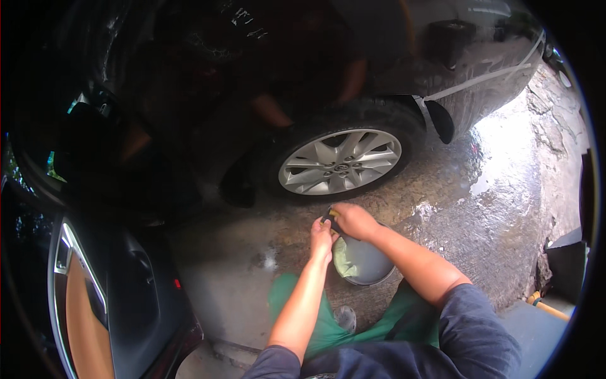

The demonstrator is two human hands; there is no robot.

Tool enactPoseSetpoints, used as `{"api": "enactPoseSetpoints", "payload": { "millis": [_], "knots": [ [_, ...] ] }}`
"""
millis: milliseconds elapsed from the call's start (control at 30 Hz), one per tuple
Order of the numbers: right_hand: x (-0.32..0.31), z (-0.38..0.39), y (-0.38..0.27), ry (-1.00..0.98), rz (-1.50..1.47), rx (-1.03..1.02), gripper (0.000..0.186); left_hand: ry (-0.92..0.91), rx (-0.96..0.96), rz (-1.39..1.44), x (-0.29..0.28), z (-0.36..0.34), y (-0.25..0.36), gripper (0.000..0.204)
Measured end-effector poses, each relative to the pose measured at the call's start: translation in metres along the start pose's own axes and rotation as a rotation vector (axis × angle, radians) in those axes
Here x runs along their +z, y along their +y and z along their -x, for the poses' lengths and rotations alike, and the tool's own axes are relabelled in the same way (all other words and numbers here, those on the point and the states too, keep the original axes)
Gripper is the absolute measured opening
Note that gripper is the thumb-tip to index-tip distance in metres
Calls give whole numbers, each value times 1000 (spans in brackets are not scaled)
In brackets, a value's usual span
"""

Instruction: Wet sanding the exterior of a black car using a sanding block and water.

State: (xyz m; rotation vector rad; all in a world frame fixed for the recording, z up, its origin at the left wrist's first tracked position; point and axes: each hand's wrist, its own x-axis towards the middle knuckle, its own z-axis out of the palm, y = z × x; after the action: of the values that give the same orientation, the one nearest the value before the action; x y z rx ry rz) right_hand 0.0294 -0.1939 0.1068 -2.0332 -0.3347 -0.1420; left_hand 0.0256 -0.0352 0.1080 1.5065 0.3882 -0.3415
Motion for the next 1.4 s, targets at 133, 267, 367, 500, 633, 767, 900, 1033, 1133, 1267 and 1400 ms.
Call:
{"api": "enactPoseSetpoints", "payload": {
  "millis": [133, 267, 367, 500, 633, 767, 900, 1033, 1133, 1267, 1400],
  "knots": [
    [22, 18, -23, -164, 399, 56, 59, 70, -79, -96, -10, -14, -32, 25],
    [18, 18, -16, -437, 531, 198, 53, 79, -70, -334, -13, -21, -48, 50],
    [6, 31, -5, -712, 517, 452, 39, 20, 224, -1022, -6, -17, -27, 60],
    [59, 29, 17, -1072, 607, 422, 44, -259, 412, -1352, -24, -45, -59, 66],
    [79, 39, 26, -1099, 605, 521, 40, -278, 352, -1232, -19, -46, -74, 60],
    [81, 66, 41, -931, 650, 583, 38, -374, 444, -1267, -14, -54, -75, 50],
    [54, 63, 16, -762, 562, 747, 38, -388, 384, -1260, -18, -66, -82, 52],
    [-9, 71, -3, -492, 340, 993, 45, -267, 430, -1120, -9, -57, -97, 61],
    [-55, 53, -46, 350, 301, 1017, 46, -271, 387, -1183, -10, -57, -91, 61],
    [-100, -32, -140, 1274, 264, 185, 46, -239, 425, -1198, -19, -65, -88, 57],
    [-142, -84, -193, 1478, 522, -175, 43, -327, 424, -1223, -16, -59, -89, 55]
  ]
}}
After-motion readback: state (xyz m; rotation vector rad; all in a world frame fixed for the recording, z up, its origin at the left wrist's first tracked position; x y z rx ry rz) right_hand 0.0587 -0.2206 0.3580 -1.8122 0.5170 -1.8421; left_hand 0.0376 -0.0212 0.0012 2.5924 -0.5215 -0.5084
